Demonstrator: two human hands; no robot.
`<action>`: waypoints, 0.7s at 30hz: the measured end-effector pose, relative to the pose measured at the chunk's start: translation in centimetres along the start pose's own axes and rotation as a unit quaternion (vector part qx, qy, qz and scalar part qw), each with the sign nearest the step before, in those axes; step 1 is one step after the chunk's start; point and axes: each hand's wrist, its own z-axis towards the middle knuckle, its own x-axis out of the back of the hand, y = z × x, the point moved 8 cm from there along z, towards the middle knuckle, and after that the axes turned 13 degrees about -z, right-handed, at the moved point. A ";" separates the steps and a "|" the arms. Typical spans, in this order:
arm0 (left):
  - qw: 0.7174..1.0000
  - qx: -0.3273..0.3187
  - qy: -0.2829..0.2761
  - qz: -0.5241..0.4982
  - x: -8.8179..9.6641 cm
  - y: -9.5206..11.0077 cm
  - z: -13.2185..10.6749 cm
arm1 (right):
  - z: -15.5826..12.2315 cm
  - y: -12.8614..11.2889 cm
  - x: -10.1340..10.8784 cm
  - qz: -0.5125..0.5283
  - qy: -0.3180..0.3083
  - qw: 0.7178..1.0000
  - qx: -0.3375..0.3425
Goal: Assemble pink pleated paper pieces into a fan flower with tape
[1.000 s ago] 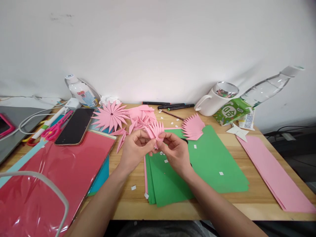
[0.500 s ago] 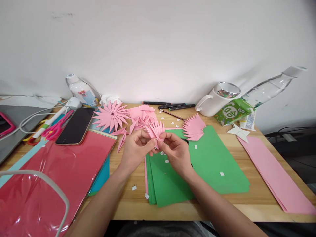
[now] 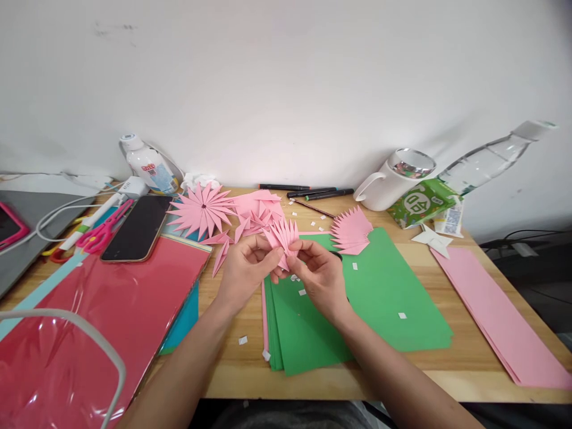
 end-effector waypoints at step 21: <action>1.000 0.006 0.000 -0.001 0.1 -0.2 0.2 | 0.0 0.0 0.0 0.005 -0.002 1.000 0.008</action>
